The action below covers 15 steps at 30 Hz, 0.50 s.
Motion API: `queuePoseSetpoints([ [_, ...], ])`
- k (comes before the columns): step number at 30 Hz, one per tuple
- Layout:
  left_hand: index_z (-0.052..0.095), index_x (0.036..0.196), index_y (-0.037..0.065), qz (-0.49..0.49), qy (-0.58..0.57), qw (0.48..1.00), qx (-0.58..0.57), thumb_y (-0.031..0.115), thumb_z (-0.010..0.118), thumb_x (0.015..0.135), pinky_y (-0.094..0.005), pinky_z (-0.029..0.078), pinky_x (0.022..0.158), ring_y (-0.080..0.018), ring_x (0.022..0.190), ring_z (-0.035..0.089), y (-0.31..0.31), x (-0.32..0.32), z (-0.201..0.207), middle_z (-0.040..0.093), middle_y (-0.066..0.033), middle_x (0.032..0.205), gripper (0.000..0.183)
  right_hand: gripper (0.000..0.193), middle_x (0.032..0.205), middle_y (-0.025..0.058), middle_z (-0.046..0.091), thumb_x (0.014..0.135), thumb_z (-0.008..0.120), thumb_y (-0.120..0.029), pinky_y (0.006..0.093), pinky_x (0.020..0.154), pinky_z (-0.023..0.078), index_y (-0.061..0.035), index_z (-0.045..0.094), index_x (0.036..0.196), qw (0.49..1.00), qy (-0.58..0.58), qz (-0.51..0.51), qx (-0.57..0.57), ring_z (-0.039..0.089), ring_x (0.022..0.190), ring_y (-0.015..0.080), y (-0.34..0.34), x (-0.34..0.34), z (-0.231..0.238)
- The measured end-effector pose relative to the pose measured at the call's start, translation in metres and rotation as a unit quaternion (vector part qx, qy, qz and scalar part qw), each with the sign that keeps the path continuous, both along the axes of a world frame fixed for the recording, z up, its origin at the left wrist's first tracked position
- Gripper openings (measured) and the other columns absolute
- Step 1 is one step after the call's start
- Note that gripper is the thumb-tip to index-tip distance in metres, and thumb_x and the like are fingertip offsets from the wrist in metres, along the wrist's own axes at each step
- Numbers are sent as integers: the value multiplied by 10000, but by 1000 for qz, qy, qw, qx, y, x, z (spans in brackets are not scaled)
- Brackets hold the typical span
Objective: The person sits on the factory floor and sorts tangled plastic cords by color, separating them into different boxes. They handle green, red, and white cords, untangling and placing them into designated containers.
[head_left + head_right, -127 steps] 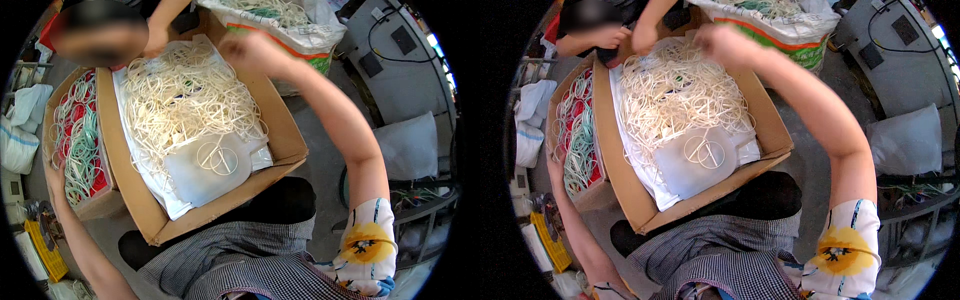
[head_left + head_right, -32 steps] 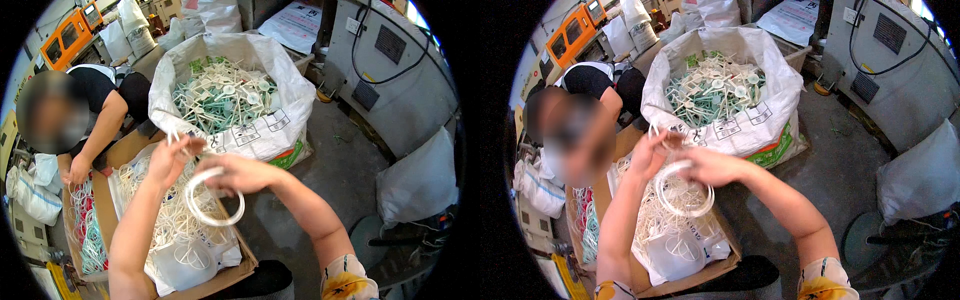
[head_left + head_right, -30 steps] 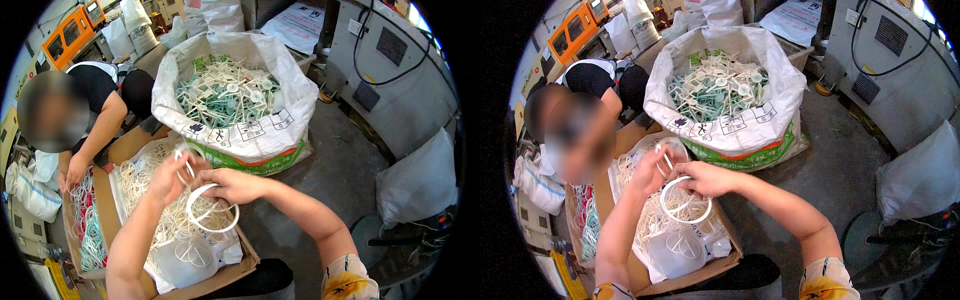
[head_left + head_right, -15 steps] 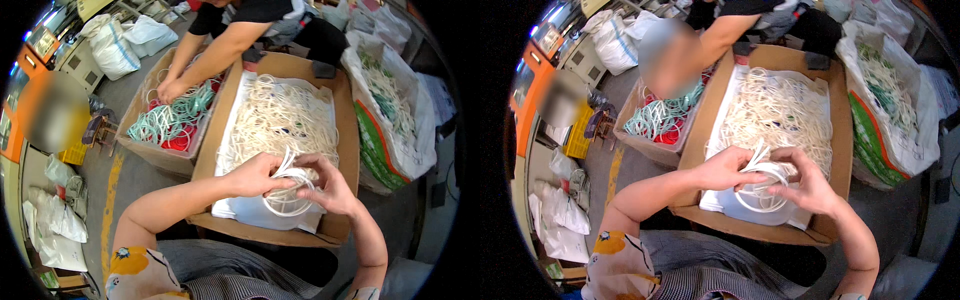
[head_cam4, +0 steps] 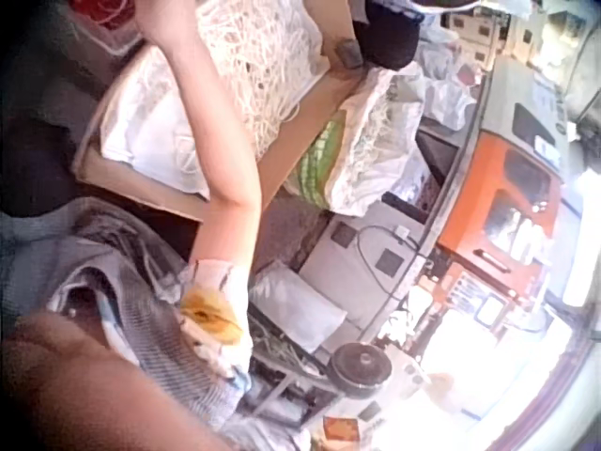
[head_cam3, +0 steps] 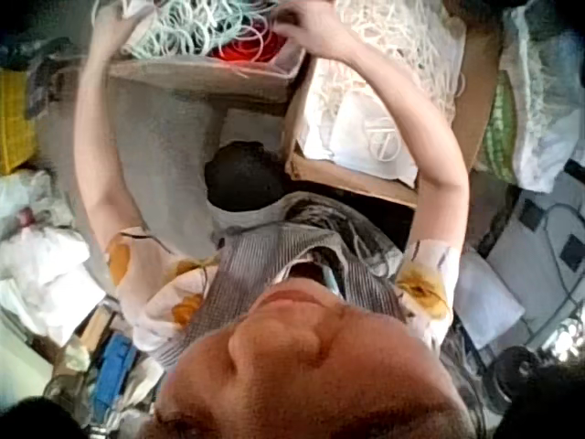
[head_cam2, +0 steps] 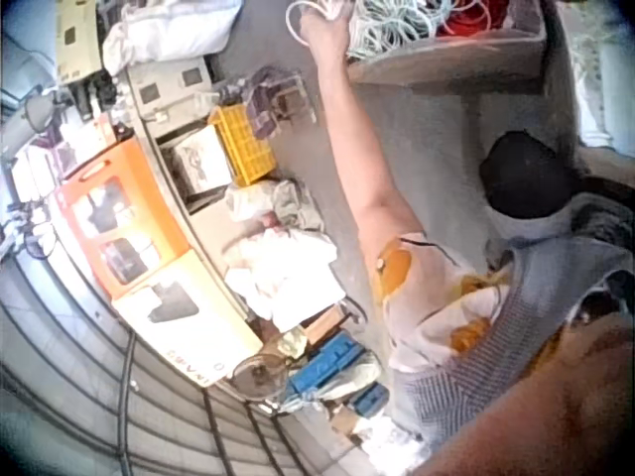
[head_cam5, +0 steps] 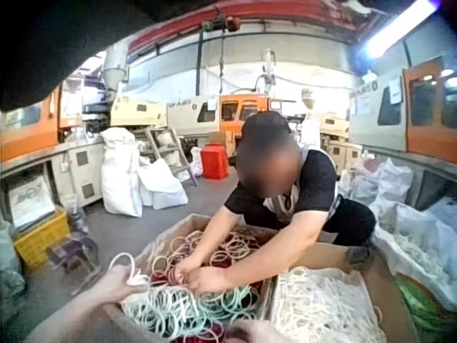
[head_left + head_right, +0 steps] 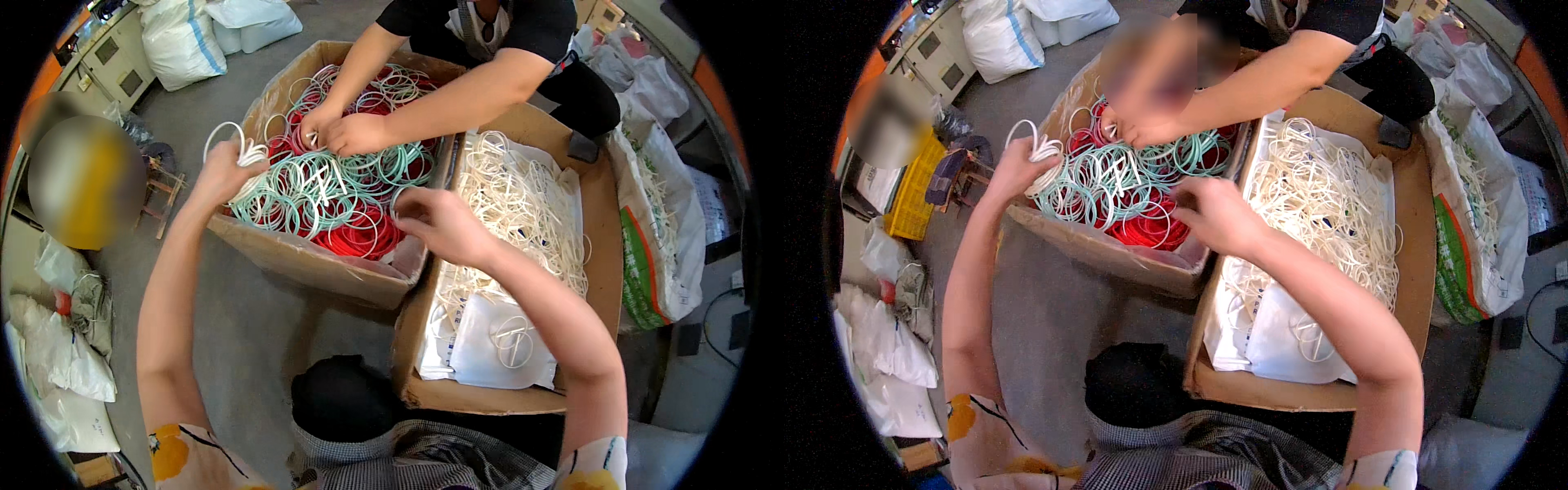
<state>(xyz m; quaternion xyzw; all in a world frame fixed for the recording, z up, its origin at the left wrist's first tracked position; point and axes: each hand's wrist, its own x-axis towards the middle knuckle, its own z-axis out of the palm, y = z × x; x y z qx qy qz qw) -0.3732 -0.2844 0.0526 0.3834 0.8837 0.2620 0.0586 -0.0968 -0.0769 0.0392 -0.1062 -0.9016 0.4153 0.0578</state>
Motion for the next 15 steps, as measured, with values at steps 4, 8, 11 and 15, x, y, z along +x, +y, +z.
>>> queuePoseSetpoints([
  [4,614,944,-59,-22,-18,984,-175,273,777,673,-395,454,813,-318,957,589,17,-38,-47,593,-212,1076,459,357,944,240,618,741,688,-167,406,821,487,46,560,996,995,-41,-55,72,606,919,356,-17,-114,-72],
  [8,619,917,-5,10,258,965,-45,198,745,689,-414,442,825,-332,1030,536,36,-12,-66,559,-178,1050,330,622,1166,247,489,734,725,-311,423,835,494,14,426,1172,968,-156,-145,136,568,1013,373,-30,-161,-103],
  [11,600,907,9,-186,43,980,-50,118,719,684,-445,466,763,-355,906,578,54,-11,-86,567,-184,961,275,671,1204,255,438,729,727,-353,407,832,501,19,404,1185,961,-161,-168,149,571,1013,365,-41,-178,-108],
  [15,641,884,1,-149,85,981,-95,101,699,701,-439,456,816,-344,953,567,76,-20,-120,595,-186,961,217,753,1210,273,403,693,770,-309,426,845,495,40,339,1202,963,-141,-213,90,554,1023,398,-42,-191,-126],
])
